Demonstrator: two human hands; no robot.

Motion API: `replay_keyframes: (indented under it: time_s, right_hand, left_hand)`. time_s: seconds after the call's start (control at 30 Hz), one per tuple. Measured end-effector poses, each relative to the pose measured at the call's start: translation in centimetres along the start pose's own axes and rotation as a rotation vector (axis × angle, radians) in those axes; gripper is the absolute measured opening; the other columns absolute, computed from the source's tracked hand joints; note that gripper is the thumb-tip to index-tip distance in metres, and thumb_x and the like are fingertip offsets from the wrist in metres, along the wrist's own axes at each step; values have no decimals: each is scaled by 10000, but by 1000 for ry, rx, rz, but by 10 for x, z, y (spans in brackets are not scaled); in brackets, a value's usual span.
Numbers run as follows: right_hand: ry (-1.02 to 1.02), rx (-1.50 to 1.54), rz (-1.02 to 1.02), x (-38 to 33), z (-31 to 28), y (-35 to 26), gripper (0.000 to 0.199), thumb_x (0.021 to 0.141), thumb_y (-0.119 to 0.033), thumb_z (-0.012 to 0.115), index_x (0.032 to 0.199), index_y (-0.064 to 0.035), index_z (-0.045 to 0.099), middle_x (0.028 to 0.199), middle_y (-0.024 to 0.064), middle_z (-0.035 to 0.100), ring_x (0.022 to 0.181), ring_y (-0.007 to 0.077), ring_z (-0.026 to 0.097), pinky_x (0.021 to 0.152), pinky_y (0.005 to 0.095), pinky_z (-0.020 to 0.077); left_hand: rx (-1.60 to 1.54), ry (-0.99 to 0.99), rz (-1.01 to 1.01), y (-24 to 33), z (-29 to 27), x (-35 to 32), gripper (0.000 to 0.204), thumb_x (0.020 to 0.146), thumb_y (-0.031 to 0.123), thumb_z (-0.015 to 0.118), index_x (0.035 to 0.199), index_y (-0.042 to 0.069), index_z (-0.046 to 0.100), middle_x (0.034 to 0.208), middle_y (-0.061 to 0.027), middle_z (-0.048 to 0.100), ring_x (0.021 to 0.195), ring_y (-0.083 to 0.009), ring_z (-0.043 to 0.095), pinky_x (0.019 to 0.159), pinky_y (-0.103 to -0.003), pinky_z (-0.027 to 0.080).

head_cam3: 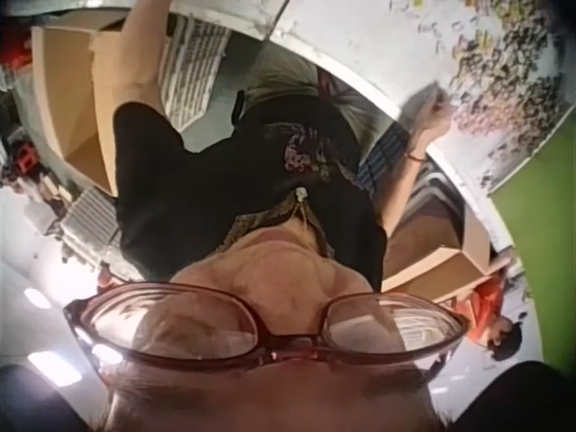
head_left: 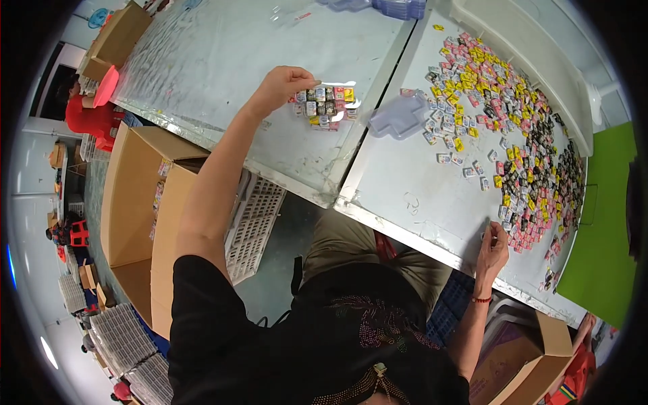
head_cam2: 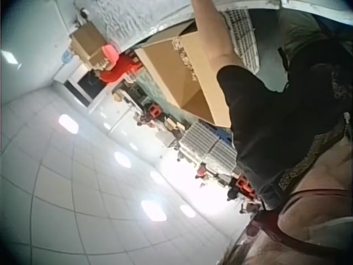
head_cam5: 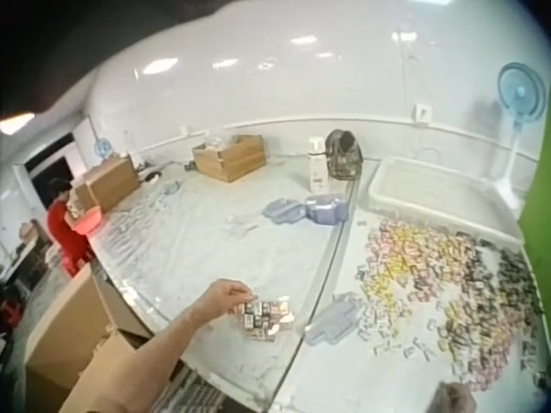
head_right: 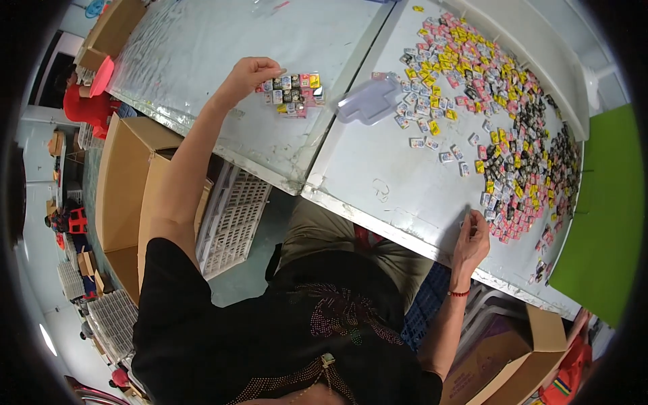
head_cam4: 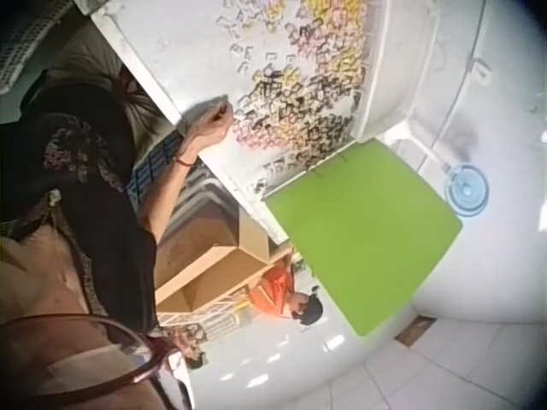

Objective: Sort small colorful toy pieces and place them into plastic trays before packing them into a shipping box.

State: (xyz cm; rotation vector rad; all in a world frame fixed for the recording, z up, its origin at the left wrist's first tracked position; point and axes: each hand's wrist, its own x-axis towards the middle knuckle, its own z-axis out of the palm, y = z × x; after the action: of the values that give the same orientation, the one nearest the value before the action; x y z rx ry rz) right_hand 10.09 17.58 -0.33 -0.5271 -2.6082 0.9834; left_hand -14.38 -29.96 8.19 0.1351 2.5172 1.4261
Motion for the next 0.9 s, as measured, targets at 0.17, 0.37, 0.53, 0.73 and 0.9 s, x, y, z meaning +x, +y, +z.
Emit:
replay_keyframes:
  time_s: [0.17, 0.37, 0.53, 0.73, 0.9]
  right_hand:
    - [47, -181, -95, 3, -6, -4, 194, 936, -107, 624, 1112, -32, 650, 841, 50, 625, 654, 122, 538, 598, 255, 452]
    - [123, -298, -292, 38, -11, -56, 189, 936, -122, 626, 1112, -57, 652, 901, 85, 655, 685, 182, 596, 609, 283, 487]
    - [-150, 43, -586, 77, 54, -192, 202, 883, -91, 667, 1078, -40, 661, 1005, 143, 668, 844, 291, 659, 774, 359, 524]
    - [-534, 38, -997, 131, 164, -303, 294, 898, -257, 631, 1069, -20, 661, 1015, 174, 678, 998, 365, 610, 869, 421, 486]
    - [-1035, -332, -924, 147, 230, -328, 600, 939, -555, 490, 1117, -2, 639, 1099, 202, 657, 1023, 351, 609, 882, 403, 471]
  left_hand:
    - [-43, 29, 12, -27, 10, 7, 224, 909, 256, 668, 927, 38, 716, 731, 59, 594, 651, -26, 469, 576, -210, 381]
    - [54, 194, 148, -38, 17, 5, 255, 863, 276, 716, 975, 47, 718, 833, 8, 642, 732, -60, 532, 636, -236, 433]
    - [101, 810, 272, -38, 15, -26, 371, 878, 325, 707, 1105, 35, 666, 1022, -52, 653, 890, -118, 588, 787, -275, 482]
    - [-1204, 574, -224, -38, 79, -113, 516, 970, 355, 587, 1213, -85, 470, 1200, -197, 544, 1099, -306, 568, 967, -414, 488]
    - [-1478, 434, -476, -18, 101, -106, 643, 984, 369, 554, 1288, -151, 330, 1266, -280, 481, 1182, -372, 519, 1074, -457, 427]
